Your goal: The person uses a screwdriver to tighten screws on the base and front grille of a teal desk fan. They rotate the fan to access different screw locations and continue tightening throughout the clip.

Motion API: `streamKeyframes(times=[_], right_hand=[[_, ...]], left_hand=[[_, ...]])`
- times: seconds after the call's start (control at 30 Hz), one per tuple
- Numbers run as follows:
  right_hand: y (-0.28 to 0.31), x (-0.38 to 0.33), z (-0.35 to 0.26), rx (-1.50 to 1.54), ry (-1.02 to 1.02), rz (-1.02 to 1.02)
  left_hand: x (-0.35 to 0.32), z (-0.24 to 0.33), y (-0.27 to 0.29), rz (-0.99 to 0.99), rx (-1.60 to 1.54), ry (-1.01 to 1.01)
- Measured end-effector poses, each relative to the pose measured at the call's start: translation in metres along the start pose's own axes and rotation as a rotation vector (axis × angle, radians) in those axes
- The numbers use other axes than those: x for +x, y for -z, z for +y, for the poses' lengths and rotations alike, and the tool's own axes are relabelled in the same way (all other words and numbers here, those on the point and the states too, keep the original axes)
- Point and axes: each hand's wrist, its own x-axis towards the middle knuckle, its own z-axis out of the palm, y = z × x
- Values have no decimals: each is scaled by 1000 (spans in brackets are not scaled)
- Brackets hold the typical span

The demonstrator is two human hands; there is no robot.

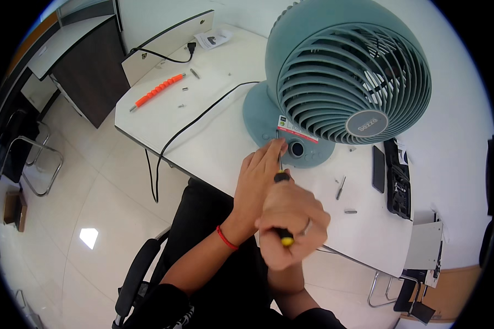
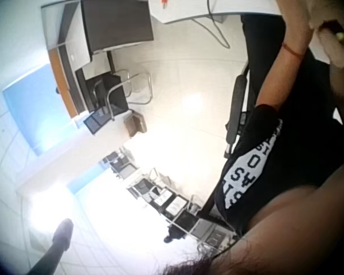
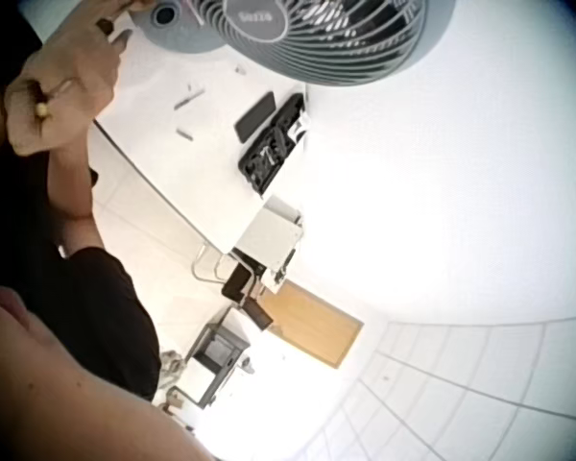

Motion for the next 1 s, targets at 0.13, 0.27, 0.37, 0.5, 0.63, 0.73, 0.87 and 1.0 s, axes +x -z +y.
streamKeyframes(times=[0.13, 0.27, 0.37, 0.5, 0.63, 0.73, 0.87, 1.0], right_hand=[[-1, 2, 2, -44, -55, -96], [-5, 2, 1, -14, -27, -45], [-7, 2, 6, -50, 35, -49], [-6, 0, 7, -65, -4, -138], [-6, -2, 0, -109, -55, -133], [-5, -2, -2, -94, -10, -83], [-4, -3, 0, -19, -66, -52], [-7, -4, -2, -42, -60, -67]], left_hand=[[-1, 2, 2, 23, -48, -10], [1, 0, 0, -10, 25, -7], [-1, -2, 1, 5, -74, -3], [-4, -2, 1, 47, -61, -43], [1, -4, -1, 7, -67, -6], [2, -3, -1, 14, -32, -10], [-1, -2, 2, 17, -56, -10], [1, -2, -2, 52, -66, -8]])
